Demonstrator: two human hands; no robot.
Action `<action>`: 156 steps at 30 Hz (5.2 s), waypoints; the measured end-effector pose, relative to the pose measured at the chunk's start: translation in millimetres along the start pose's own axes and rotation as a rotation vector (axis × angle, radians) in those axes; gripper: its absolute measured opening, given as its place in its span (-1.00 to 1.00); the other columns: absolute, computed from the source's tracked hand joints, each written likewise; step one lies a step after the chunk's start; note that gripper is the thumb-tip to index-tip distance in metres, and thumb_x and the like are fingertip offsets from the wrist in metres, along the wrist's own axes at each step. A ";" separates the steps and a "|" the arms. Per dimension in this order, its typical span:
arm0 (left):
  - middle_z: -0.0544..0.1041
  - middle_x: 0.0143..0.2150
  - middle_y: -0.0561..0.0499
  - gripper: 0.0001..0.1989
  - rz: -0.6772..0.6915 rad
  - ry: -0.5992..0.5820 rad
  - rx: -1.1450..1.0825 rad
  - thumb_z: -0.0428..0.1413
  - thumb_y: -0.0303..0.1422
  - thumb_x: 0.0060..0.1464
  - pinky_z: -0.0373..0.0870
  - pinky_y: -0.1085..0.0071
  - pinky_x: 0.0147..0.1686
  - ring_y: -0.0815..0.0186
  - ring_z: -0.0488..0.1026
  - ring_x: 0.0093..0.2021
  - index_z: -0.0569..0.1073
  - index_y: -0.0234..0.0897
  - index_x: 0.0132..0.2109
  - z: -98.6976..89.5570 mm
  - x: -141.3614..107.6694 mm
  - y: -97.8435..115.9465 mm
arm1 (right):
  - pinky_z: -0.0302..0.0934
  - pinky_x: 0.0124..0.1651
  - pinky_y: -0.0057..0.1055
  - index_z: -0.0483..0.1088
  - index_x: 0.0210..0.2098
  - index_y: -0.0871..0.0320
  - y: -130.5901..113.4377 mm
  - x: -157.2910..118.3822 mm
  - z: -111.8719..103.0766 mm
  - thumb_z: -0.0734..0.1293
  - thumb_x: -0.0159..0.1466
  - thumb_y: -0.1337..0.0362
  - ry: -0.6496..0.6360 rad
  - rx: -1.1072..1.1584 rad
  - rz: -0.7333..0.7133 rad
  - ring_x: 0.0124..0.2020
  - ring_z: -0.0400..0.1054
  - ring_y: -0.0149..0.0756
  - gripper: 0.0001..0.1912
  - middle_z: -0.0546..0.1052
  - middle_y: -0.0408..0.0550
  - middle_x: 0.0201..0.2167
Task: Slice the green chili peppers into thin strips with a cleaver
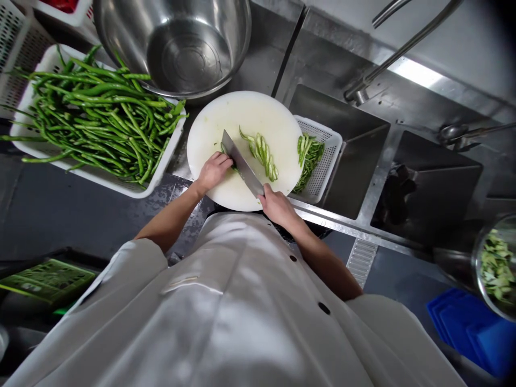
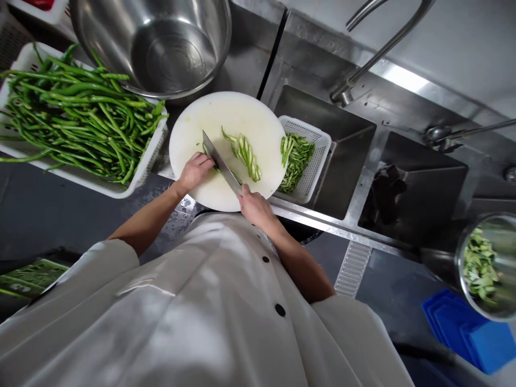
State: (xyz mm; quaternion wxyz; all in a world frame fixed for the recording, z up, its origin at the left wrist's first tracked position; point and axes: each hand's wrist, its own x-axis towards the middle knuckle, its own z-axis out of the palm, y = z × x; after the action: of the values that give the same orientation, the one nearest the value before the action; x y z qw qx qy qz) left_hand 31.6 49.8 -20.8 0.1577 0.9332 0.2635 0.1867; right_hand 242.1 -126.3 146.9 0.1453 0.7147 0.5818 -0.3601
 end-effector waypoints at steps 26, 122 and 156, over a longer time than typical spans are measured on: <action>0.56 -0.10 -0.12 -0.71 0.042 -0.053 -0.020 -0.08 -0.50 0.36 0.50 0.15 0.05 0.15 0.45 -0.03 0.54 -0.23 -0.06 -14.6 12.8 -24.3 | 0.23 -0.09 -0.27 0.21 0.33 0.20 -8.6 -10.8 -15.3 0.10 0.59 0.14 0.017 0.065 0.041 0.00 0.52 0.10 -0.58 0.61 0.23 -0.09; 0.57 -0.02 -0.13 -0.65 -0.080 0.042 0.086 -0.09 -0.48 0.44 0.49 0.15 0.10 0.13 0.42 0.04 0.60 -0.20 0.00 -2.2 -39.7 12.2 | 0.19 -0.17 -0.31 0.29 0.26 0.17 36.0 -38.4 30.4 0.06 0.61 0.13 0.002 -0.123 0.005 -0.08 0.56 0.01 -0.61 0.65 0.16 -0.12; 0.56 -0.07 -0.11 -0.70 -0.021 -0.040 -0.048 -0.09 -0.46 0.40 0.53 0.17 0.03 0.15 0.46 -0.01 0.55 -0.19 -0.07 -10.5 -15.9 -2.2 | 0.20 -0.16 -0.28 0.21 0.29 0.21 -5.9 -20.7 2.0 0.07 0.59 0.13 -0.050 0.009 0.013 -0.06 0.54 0.10 -0.59 0.62 0.24 -0.14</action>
State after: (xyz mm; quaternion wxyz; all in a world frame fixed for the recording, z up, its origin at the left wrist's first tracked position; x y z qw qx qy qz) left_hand 13.6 44.8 -16.7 0.1874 0.9298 0.2657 0.1724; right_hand 234.5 -141.0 161.0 0.1589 0.7100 0.5716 -0.3794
